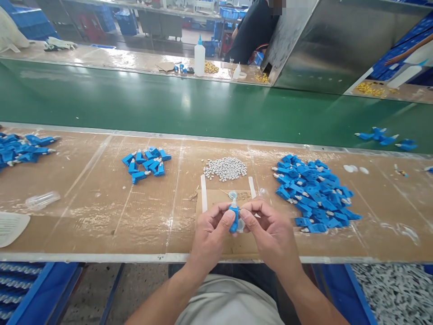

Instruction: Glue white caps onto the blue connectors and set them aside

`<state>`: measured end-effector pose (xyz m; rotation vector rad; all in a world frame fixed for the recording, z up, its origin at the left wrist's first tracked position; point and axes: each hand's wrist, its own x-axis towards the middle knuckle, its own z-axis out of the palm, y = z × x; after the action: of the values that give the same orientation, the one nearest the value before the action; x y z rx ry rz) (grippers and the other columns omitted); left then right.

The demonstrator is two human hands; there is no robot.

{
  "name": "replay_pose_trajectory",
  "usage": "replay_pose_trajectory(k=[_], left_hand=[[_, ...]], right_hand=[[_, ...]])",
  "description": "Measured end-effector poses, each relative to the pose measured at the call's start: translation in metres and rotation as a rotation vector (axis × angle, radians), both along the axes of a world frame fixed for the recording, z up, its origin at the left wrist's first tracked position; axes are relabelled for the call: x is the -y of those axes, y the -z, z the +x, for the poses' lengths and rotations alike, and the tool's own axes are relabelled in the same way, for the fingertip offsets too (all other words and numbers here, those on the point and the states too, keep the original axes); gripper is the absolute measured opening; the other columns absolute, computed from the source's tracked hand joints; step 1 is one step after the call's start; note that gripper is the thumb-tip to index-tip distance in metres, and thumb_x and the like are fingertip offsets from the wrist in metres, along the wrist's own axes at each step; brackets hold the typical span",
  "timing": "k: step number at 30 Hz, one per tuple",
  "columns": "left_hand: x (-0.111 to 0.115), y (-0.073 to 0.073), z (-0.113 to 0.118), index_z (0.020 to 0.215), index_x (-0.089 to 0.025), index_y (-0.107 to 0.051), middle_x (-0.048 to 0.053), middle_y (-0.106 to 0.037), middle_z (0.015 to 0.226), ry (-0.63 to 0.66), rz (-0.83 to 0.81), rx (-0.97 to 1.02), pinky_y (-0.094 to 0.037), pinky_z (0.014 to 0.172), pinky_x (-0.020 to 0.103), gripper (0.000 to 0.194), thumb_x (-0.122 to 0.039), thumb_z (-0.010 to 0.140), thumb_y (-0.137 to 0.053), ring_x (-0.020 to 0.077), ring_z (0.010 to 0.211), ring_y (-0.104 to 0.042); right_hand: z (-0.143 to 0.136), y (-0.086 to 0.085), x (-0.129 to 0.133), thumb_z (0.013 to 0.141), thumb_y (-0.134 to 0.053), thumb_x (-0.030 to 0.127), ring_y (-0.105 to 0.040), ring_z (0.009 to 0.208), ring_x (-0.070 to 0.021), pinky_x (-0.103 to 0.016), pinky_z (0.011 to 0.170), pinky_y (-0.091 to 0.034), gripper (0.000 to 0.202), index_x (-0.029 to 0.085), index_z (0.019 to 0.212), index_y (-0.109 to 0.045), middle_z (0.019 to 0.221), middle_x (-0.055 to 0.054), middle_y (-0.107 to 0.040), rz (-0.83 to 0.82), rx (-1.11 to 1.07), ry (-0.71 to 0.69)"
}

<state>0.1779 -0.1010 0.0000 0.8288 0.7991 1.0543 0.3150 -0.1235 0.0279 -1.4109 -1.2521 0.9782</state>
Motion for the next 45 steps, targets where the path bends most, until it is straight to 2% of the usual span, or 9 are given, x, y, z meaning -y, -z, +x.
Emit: replay_pose_trajectory(k=[12,18,24,31,33,36,38,42,45], left_hand=[[-0.005,-0.002,-0.006,0.102,-0.014,-0.076,0.004,-0.064,0.073,0.108,-0.046,0.07,-0.045,0.054,0.022,0.035,-0.045,0.085,-0.073,0.0124,0.063,-0.054],[-0.005,-0.005,-0.004,0.098,-0.013,-0.074,0.005,-0.065,0.075,0.173,0.006,0.056,-0.046,0.053,0.024,0.031,-0.042,0.088,-0.07,0.013,0.063,-0.056],[-0.014,-0.015,-0.019,0.094,-0.015,-0.072,0.003,-0.064,0.069,0.187,0.081,-0.154,-0.049,0.055,0.026,0.03,-0.043,0.089,-0.067,0.0143,0.06,-0.059],[-0.08,0.002,-0.13,0.103,-0.013,-0.069,0.014,-0.069,0.099,-0.4,0.446,-1.406,-0.05,0.078,0.039,0.027,-0.035,0.091,-0.061,0.0244,0.078,-0.064],[-0.087,-0.001,-0.144,0.112,-0.013,-0.067,0.015,-0.066,0.105,-0.504,0.47,-1.56,-0.05,0.078,0.041,0.033,-0.038,0.091,-0.061,0.0247,0.077,-0.064],[-0.082,-0.012,-0.128,0.115,-0.016,-0.064,0.011,-0.064,0.107,-0.66,0.567,-1.501,-0.052,0.076,0.038,0.035,-0.043,0.094,-0.058,0.0223,0.078,-0.064],[-0.076,-0.017,-0.1,0.111,-0.019,-0.064,0.008,-0.064,0.104,-0.551,0.689,-1.343,-0.053,0.076,0.035,0.028,-0.041,0.096,-0.056,0.0205,0.082,-0.065],[-0.062,-0.017,-0.042,0.115,-0.023,-0.061,0.007,-0.064,0.107,-0.017,0.864,-1.129,-0.053,0.078,0.034,0.023,-0.036,0.099,-0.053,0.0204,0.087,-0.067],[-0.051,-0.014,-0.015,0.117,-0.023,-0.061,0.007,-0.065,0.11,0.21,0.914,-1.021,-0.053,0.081,0.036,0.023,-0.034,0.1,-0.052,0.0209,0.091,-0.068]], right_hand=[[0.011,0.02,-0.004,0.082,-0.08,0.038,-0.057,0.054,-0.0116,-0.021,0.046,-0.049,0.023,0.019,0.077,-0.068,0.065,0.001,-0.063,-0.118,-0.351,0.007],[0.016,0.013,-0.007,0.079,-0.083,0.036,-0.051,0.052,-0.0088,-0.016,0.039,-0.043,0.026,0.018,0.07,-0.066,0.063,0.002,-0.056,-0.187,-0.54,-0.08],[0.026,0.009,-0.011,0.076,-0.086,0.038,-0.045,0.049,-0.0077,-0.016,0.039,-0.04,0.028,0.018,0.072,-0.066,0.062,0.002,-0.055,-0.254,-0.457,-0.113],[0.069,0.015,-0.019,0.075,-0.085,0.04,-0.04,0.05,-0.0074,-0.016,0.04,-0.031,0.029,0.019,0.075,-0.065,0.062,0.003,-0.051,-0.186,-0.421,0.088],[0.076,0.02,-0.021,0.077,-0.084,0.041,-0.038,0.05,-0.0074,-0.017,0.041,-0.03,0.029,0.019,0.076,-0.065,0.061,0.003,-0.05,-0.206,-0.386,0.063],[0.082,0.026,-0.022,0.079,-0.08,0.046,-0.039,0.05,-0.009,-0.02,0.043,-0.029,0.031,0.019,0.078,-0.064,0.06,0.004,-0.049,-0.197,-0.26,0.083],[0.088,0.027,-0.023,0.081,-0.076,0.05,-0.043,0.051,-0.0111,-0.023,0.046,-0.033,0.032,0.02,0.08,-0.065,0.061,0.003,-0.052,-0.169,-0.063,0.126],[0.118,0.024,-0.034,0.087,-0.068,0.043,-0.056,0.062,-0.0175,-0.031,0.062,-0.044,0.024,0.02,0.081,-0.068,0.072,-0.002,-0.064,-0.087,0.555,0.286],[0.15,0.019,-0.054,0.089,-0.063,0.031,-0.063,0.078,-0.0219,-0.035,0.076,-0.047,0.015,0.019,0.093,-0.072,0.093,-0.007,-0.069,-0.079,1.001,0.366]])
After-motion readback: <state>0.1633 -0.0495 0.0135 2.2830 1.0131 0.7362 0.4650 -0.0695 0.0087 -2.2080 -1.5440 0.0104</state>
